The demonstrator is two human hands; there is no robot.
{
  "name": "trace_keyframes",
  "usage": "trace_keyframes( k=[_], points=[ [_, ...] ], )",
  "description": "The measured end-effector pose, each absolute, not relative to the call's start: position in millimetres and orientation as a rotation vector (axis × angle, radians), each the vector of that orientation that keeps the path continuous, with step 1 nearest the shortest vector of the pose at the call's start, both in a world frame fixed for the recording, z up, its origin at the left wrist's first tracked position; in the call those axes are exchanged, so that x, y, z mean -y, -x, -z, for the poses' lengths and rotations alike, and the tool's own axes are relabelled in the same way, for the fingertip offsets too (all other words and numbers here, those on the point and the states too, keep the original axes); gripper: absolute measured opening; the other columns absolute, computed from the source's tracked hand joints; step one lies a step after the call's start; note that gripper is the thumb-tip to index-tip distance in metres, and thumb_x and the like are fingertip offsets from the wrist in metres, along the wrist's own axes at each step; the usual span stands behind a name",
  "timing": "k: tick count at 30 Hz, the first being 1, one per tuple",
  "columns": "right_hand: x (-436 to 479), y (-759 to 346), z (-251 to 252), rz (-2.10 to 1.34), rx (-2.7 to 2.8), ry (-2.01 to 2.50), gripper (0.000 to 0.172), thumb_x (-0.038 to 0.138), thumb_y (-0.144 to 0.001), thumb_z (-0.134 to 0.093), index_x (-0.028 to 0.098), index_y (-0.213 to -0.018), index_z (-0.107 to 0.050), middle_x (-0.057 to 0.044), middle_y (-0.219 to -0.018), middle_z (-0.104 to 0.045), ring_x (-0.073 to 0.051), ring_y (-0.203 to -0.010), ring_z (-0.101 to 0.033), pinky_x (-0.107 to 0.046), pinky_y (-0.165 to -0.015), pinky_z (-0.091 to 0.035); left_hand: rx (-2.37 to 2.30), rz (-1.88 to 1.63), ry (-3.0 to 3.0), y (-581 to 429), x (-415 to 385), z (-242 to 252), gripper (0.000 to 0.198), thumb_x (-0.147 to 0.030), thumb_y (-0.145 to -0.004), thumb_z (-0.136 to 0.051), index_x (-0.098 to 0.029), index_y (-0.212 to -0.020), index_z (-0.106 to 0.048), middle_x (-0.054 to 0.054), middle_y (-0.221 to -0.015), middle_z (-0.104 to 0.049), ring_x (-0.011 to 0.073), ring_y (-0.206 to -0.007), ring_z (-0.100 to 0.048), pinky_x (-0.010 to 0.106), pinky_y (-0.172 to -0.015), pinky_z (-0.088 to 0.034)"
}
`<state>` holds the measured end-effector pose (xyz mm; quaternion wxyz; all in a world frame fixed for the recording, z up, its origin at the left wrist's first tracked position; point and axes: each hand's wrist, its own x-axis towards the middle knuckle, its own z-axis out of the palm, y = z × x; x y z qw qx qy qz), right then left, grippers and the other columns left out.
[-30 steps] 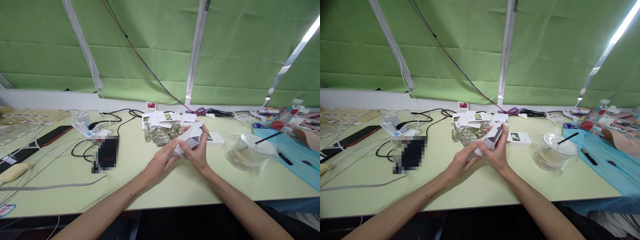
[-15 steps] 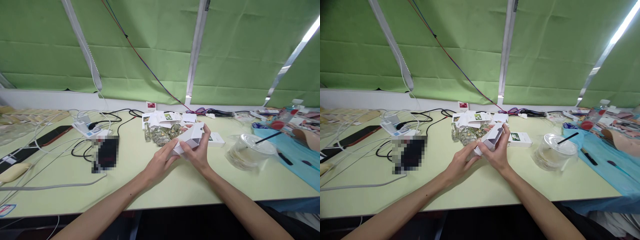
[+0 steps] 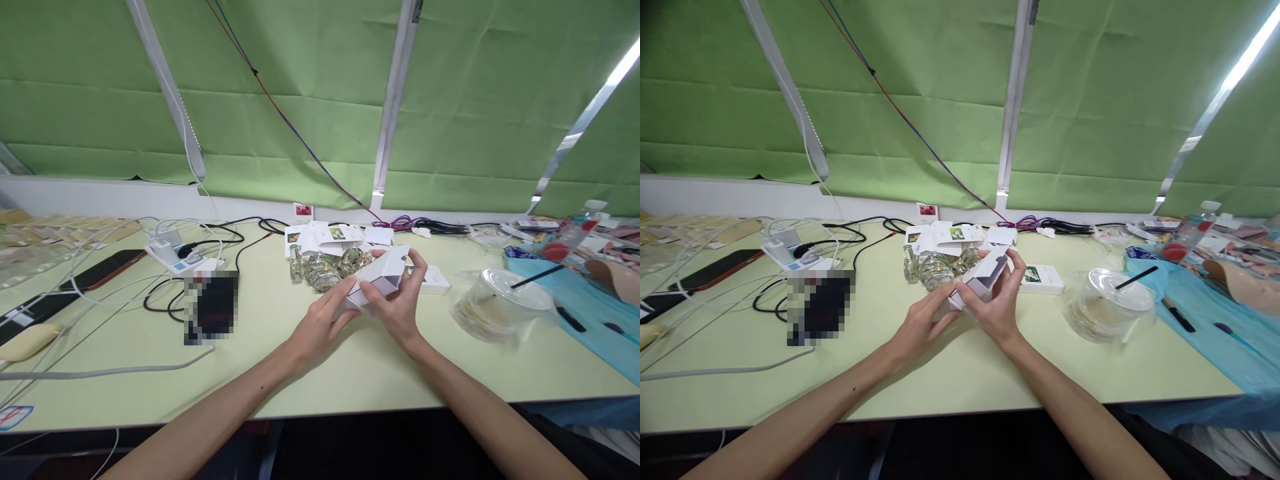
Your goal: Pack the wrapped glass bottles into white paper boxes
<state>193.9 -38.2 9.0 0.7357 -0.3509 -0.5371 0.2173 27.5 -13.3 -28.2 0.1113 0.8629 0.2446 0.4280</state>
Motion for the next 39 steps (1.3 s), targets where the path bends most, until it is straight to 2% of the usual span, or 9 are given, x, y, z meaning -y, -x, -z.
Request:
trace_keyframes(
  k=[7, 10, 23, 39],
  points=[
    [32.4, -195.0, -2.3, -0.422, 1.135, 0.879, 0.084, 0.042, -0.070, -0.082, 0.028, -0.133, -0.030, -0.013, -0.129, -0.052, -0.030, -0.118, -0.061, -0.049, -0.095, -0.055, -0.725, -1.245, -2.520, -27.1, 14.9, 25.8, 0.059, -0.024, -0.099, -0.058, -0.028, -0.154, -0.037, 0.012, -0.148, -0.057, 0.0250, -0.132, -0.061, 0.041, -0.106, -0.056],
    [31.4, -195.3, -1.5, -0.415, 1.146, 0.889, 0.084, 0.045, -0.070, -0.081, 0.027, -0.135, -0.031, -0.014, -0.132, -0.051, -0.031, -0.123, -0.058, -0.050, -0.100, -0.053, -0.730, -1.236, -2.512, -27.1, 15.0, 25.5, 0.059, -0.024, -0.100, -0.058, -0.028, -0.154, -0.037, 0.012, -0.149, -0.057, 0.0251, -0.132, -0.061, 0.041, -0.107, -0.055],
    [28.7, -199.7, 3.1, -0.347, 1.190, 0.949, 0.083, 0.048, -0.074, -0.080, 0.026, -0.141, -0.035, -0.015, -0.142, -0.047, -0.029, -0.128, -0.055, -0.044, -0.102, -0.052, -0.714, -1.244, -2.507, -28.0, 14.1, 25.8, 0.062, -0.022, -0.098, -0.059, -0.028, -0.156, -0.035, 0.012, -0.147, -0.058, 0.0252, -0.130, -0.062, 0.041, -0.105, -0.056],
    [28.3, -200.2, 3.8, -0.367, 1.230, 0.977, 0.083, 0.045, -0.074, -0.082, 0.025, -0.142, -0.038, -0.012, -0.138, -0.053, -0.029, -0.123, -0.057, -0.049, -0.105, -0.049, -0.747, -1.244, -2.491, -29.3, 15.6, 25.2, 0.061, -0.023, -0.099, -0.059, -0.028, -0.155, -0.035, 0.012, -0.145, -0.060, 0.0244, -0.128, -0.063, 0.039, -0.105, -0.056]
  ],
)
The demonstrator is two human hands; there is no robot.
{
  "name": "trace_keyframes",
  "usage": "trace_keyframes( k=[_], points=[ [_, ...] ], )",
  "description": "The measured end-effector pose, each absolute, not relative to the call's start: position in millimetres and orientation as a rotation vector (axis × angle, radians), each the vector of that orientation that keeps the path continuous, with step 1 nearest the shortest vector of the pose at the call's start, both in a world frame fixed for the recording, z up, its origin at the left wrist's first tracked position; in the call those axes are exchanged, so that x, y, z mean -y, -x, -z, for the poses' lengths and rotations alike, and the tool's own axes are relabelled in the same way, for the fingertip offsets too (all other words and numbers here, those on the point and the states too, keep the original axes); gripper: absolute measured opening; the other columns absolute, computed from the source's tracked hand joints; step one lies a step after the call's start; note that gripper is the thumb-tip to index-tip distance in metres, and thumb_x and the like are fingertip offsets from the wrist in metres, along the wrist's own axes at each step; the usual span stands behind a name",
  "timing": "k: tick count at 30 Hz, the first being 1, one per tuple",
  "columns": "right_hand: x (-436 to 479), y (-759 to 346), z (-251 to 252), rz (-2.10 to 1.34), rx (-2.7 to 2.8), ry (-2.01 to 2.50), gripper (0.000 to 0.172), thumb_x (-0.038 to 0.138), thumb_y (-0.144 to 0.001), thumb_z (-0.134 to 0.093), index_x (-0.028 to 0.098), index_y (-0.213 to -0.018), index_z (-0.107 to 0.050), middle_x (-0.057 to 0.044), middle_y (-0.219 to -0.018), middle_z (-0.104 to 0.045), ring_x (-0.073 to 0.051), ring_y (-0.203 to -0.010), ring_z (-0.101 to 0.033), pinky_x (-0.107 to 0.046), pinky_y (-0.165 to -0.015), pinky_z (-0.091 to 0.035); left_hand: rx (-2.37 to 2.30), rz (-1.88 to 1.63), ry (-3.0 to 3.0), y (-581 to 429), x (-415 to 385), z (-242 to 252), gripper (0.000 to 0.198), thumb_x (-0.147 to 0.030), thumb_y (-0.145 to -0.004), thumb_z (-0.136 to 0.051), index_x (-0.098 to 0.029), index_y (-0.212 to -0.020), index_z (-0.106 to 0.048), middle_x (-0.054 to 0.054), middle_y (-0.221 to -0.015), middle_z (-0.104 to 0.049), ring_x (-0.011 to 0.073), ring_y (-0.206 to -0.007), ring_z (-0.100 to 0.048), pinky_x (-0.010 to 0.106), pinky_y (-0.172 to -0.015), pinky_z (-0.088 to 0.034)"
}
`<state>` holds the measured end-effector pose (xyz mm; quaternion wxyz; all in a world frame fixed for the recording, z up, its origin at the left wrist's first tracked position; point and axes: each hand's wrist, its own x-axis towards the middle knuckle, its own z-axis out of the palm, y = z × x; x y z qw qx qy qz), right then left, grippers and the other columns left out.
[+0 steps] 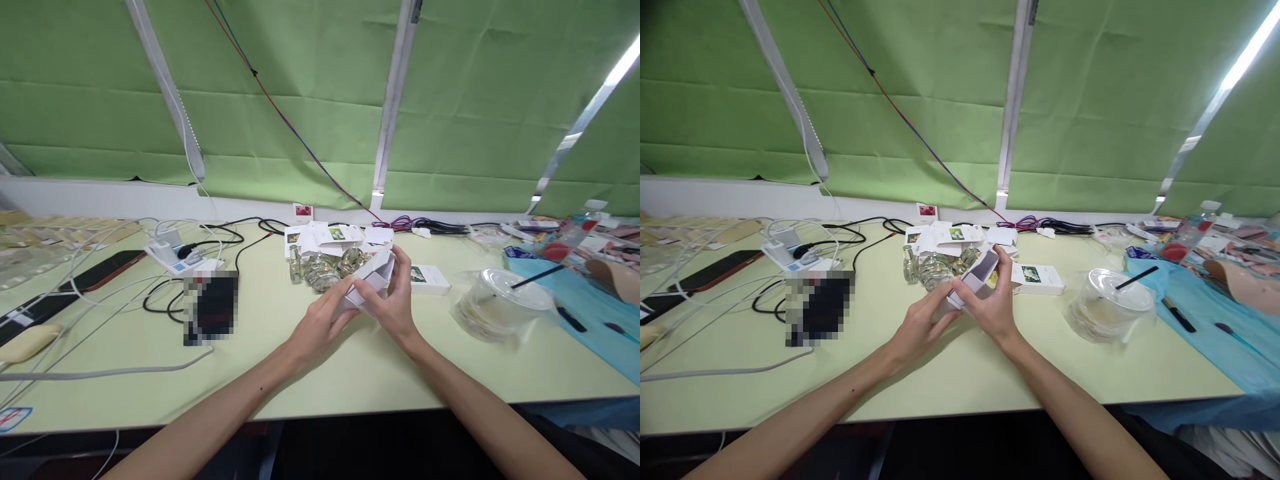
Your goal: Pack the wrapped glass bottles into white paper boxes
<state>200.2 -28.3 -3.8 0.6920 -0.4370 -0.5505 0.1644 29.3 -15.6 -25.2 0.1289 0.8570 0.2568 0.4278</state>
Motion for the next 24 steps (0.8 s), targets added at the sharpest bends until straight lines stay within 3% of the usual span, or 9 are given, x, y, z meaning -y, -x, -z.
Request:
trace_keyframes(
  k=[24],
  points=[
    [29.7, -203.5, -0.2, -0.207, 1.399, 1.087, 0.074, 0.045, -0.079, -0.077, 0.025, -0.144, -0.049, -0.012, -0.143, -0.056, -0.030, -0.134, -0.051, -0.050, -0.112, -0.042, -0.769, -1.200, -2.445, -30.1, 17.1, 22.2, 0.056, -0.025, -0.100, -0.056, -0.026, -0.153, -0.037, 0.013, -0.149, -0.056, 0.0258, -0.131, -0.061, 0.041, -0.107, -0.054]
  ],
)
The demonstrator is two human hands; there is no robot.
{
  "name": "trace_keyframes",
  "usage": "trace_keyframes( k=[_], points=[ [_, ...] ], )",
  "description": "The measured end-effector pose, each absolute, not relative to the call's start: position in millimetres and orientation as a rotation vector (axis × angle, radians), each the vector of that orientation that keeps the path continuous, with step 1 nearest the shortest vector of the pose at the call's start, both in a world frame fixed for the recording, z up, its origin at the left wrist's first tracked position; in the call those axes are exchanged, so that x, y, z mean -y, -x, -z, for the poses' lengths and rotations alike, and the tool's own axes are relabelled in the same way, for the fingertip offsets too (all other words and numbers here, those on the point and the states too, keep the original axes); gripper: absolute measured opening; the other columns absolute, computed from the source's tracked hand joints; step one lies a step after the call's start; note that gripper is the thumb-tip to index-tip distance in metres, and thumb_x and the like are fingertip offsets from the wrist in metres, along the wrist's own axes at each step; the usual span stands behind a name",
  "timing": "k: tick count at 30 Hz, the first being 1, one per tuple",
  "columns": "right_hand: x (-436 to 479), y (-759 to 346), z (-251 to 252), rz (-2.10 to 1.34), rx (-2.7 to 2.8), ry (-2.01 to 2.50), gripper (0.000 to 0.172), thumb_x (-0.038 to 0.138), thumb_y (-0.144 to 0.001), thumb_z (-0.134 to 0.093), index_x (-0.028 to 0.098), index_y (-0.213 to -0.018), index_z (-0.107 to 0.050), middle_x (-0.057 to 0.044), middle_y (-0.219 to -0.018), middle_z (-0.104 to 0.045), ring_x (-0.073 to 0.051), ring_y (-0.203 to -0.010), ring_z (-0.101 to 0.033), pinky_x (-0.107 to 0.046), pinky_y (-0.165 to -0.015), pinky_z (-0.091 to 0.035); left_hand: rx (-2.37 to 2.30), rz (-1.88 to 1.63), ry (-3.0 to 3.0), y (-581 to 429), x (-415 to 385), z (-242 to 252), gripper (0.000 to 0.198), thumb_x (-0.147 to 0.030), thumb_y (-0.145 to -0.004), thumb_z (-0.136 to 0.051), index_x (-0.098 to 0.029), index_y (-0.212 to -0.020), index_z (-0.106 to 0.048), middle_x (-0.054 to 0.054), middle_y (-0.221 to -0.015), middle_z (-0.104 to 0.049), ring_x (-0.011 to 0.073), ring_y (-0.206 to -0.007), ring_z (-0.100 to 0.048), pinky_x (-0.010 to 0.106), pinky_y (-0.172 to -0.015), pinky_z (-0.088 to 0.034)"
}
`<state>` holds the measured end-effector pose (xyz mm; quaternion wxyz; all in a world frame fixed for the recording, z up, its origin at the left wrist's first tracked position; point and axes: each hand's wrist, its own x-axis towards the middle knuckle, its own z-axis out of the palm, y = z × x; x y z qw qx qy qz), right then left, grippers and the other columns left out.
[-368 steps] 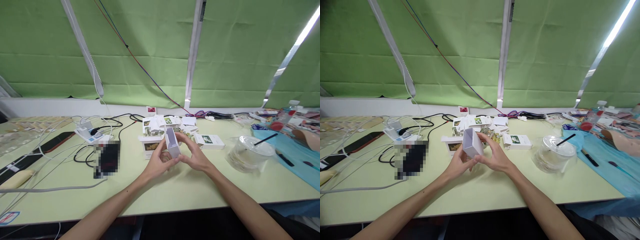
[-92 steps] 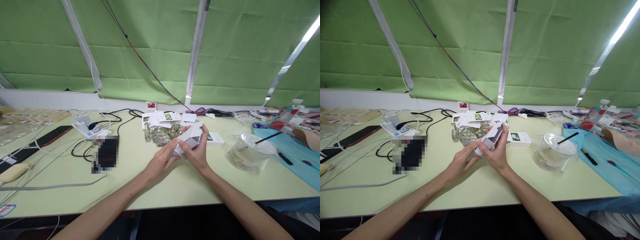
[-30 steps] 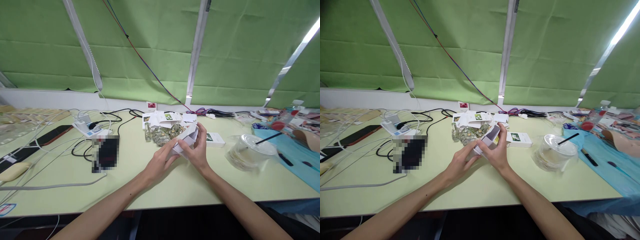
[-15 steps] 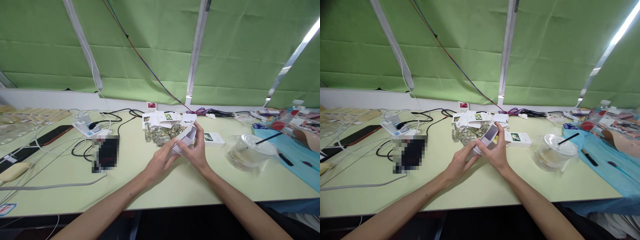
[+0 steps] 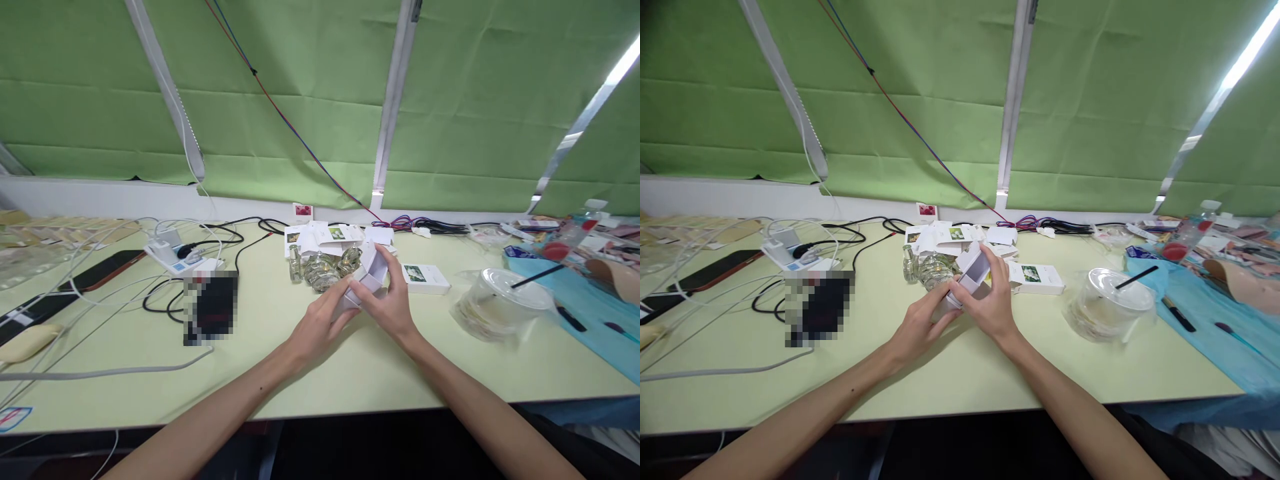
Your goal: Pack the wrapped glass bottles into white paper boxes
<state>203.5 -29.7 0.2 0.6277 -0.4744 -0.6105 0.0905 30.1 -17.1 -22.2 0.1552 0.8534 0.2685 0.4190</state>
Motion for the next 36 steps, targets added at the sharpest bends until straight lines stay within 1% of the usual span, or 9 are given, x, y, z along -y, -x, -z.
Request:
trace_keyframes(
  k=[4, 10, 17, 22, 29, 32, 36],
  points=[
    [29.6, -203.4, -0.2, -0.191, 1.405, 1.107, 0.074, 0.046, -0.077, -0.079, 0.024, -0.142, -0.050, -0.012, -0.140, -0.057, -0.031, -0.129, -0.052, -0.052, -0.109, -0.044, -0.770, -1.204, -2.437, -30.3, 17.3, 21.5, 0.057, -0.023, -0.099, -0.057, -0.025, -0.153, -0.038, 0.013, -0.148, -0.057, 0.0254, -0.130, -0.062, 0.040, -0.106, -0.055],
    [30.4, -203.4, -0.1, -0.175, 1.429, 1.134, 0.072, 0.046, -0.078, -0.078, 0.026, -0.142, -0.050, -0.011, -0.133, -0.060, -0.031, -0.124, -0.054, -0.052, -0.105, -0.047, -0.763, -1.221, -2.447, -30.6, 17.1, 21.6, 0.058, -0.023, -0.099, -0.057, -0.026, -0.154, -0.037, 0.013, -0.148, -0.058, 0.0267, -0.129, -0.063, 0.043, -0.105, -0.056],
    [30.4, -202.3, -0.6, -0.167, 1.440, 1.162, 0.073, 0.049, -0.076, -0.078, 0.025, -0.140, -0.052, -0.012, -0.131, -0.061, -0.032, -0.122, -0.054, -0.053, -0.103, -0.047, -0.779, -1.224, -2.447, -30.2, 18.9, 18.0, 0.057, -0.025, -0.100, -0.057, -0.025, -0.154, -0.038, 0.014, -0.143, -0.061, 0.0274, -0.125, -0.066, 0.042, -0.102, -0.058],
    [30.5, -201.7, -0.8, -0.163, 1.454, 1.186, 0.072, 0.049, -0.076, -0.078, 0.025, -0.139, -0.053, -0.011, -0.128, -0.061, -0.032, -0.120, -0.055, -0.053, -0.102, -0.047, -0.778, -1.222, -2.457, -29.3, 18.3, 19.7, 0.058, -0.026, -0.100, -0.056, -0.024, -0.155, -0.037, 0.014, -0.142, -0.062, 0.0278, -0.125, -0.066, 0.041, -0.100, -0.058],
    [29.6, -202.7, 1.0, -0.167, 1.470, 1.195, 0.072, 0.049, -0.076, -0.078, 0.026, -0.140, -0.053, -0.010, -0.126, -0.061, -0.031, -0.118, -0.054, -0.051, -0.100, -0.048, -0.781, -1.221, -2.453, -29.3, 16.5, 24.0, 0.056, -0.027, -0.101, -0.055, -0.024, -0.154, -0.037, 0.014, -0.143, -0.060, 0.0268, -0.128, -0.064, 0.041, -0.103, -0.057],
    [29.5, -203.3, 2.0, -0.169, 1.472, 1.195, 0.073, 0.048, -0.076, -0.079, 0.026, -0.140, -0.053, -0.010, -0.126, -0.061, -0.031, -0.118, -0.054, -0.051, -0.101, -0.048, -0.790, -1.216, -2.450, -29.8, 16.7, 23.0, 0.055, -0.027, -0.101, -0.054, -0.023, -0.154, -0.037, 0.015, -0.142, -0.061, 0.0277, -0.126, -0.064, 0.042, -0.101, -0.058],
    [30.3, -203.0, 1.5, -0.183, 1.467, 1.194, 0.072, 0.048, -0.076, -0.079, 0.026, -0.140, -0.053, -0.010, -0.125, -0.062, -0.032, -0.119, -0.054, -0.051, -0.100, -0.048, -0.786, -1.222, -2.456, -30.4, 17.8, 20.7, 0.054, -0.028, -0.101, -0.054, -0.022, -0.152, -0.038, 0.015, -0.139, -0.063, 0.0277, -0.124, -0.066, 0.041, -0.099, -0.059]
  ],
)
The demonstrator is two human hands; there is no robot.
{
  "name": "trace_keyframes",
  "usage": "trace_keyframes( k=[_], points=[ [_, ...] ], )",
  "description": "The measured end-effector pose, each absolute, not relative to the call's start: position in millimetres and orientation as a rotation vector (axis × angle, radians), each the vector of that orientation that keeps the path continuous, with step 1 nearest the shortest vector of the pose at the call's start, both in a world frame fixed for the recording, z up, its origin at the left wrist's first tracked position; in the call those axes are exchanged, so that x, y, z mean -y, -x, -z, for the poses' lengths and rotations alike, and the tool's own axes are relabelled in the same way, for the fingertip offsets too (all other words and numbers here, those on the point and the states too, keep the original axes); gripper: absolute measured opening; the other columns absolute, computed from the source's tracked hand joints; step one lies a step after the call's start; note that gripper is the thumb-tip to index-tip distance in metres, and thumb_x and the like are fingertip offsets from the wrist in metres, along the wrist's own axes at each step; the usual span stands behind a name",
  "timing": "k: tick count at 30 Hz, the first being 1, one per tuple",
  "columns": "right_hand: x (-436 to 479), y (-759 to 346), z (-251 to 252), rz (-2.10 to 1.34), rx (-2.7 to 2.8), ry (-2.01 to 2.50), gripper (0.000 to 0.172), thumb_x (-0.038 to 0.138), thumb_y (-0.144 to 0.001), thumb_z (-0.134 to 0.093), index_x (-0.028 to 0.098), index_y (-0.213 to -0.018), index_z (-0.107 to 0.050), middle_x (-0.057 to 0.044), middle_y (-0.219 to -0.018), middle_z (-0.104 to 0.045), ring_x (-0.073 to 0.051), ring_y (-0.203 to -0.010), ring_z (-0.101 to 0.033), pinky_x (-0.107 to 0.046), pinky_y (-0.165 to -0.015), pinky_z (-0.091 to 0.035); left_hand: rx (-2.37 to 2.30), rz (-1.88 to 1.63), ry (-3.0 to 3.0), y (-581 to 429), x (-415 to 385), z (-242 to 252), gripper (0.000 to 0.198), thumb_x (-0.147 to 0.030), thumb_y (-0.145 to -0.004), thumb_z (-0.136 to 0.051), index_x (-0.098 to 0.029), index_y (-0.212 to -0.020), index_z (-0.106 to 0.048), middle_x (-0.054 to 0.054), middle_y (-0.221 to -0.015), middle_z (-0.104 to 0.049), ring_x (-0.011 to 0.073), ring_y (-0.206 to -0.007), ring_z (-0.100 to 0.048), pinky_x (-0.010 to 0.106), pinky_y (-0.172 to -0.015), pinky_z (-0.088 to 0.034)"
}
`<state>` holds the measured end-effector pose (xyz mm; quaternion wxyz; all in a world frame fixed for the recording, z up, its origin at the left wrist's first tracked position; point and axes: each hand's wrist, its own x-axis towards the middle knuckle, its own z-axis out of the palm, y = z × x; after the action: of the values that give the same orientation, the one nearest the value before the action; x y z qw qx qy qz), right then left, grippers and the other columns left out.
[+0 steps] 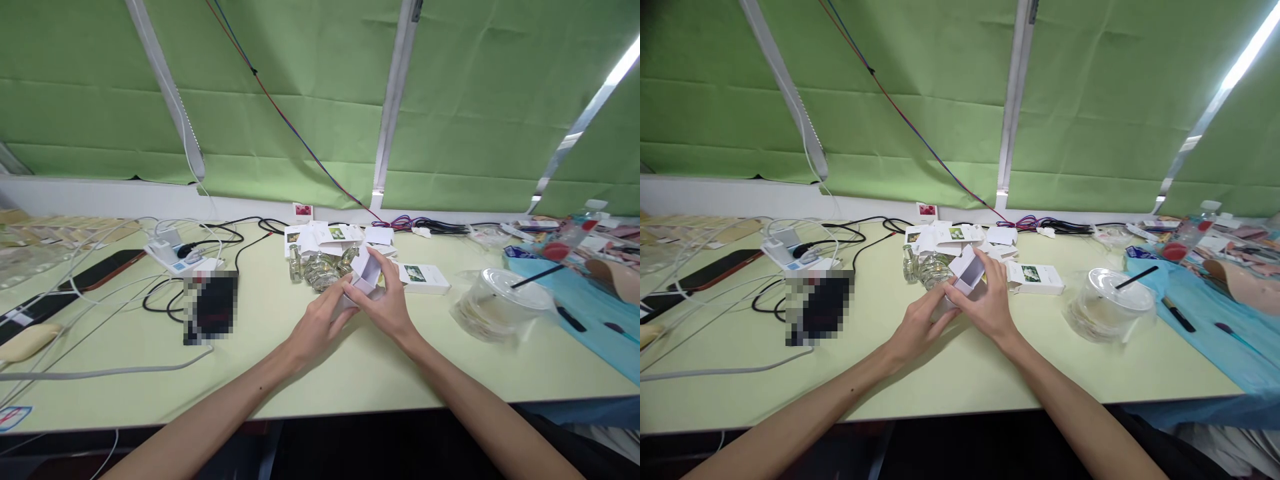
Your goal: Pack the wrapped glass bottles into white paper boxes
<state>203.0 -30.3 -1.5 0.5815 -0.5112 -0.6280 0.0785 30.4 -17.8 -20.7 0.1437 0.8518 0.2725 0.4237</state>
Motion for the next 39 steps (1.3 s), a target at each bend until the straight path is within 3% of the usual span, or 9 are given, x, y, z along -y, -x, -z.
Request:
trace_keyframes(
  k=[10, 39],
  points=[
    [28.8, -202.4, 0.0, -0.137, 1.444, 1.103, 0.057, 0.047, -0.085, -0.068, 0.024, -0.137, -0.058, -0.011, -0.128, -0.062, -0.030, -0.121, -0.054, -0.051, -0.105, -0.045, -0.751, -1.262, -2.472, -29.0, 16.2, 21.4, 0.051, -0.024, -0.101, -0.055, -0.024, -0.150, -0.041, 0.014, -0.141, -0.062, 0.0249, -0.127, -0.064, 0.040, -0.104, -0.056],
    [28.6, -203.8, 1.2, -0.152, 1.442, 1.062, 0.048, 0.046, -0.095, -0.057, 0.023, -0.137, -0.060, -0.011, -0.133, -0.064, -0.028, -0.124, -0.056, -0.049, -0.108, -0.044, -0.742, -1.310, -2.479, -29.2, 15.7, 20.9, 0.056, -0.019, -0.099, -0.058, -0.024, -0.151, -0.040, 0.014, -0.138, -0.064, 0.0237, -0.119, -0.068, 0.037, -0.095, -0.060]
  ],
)
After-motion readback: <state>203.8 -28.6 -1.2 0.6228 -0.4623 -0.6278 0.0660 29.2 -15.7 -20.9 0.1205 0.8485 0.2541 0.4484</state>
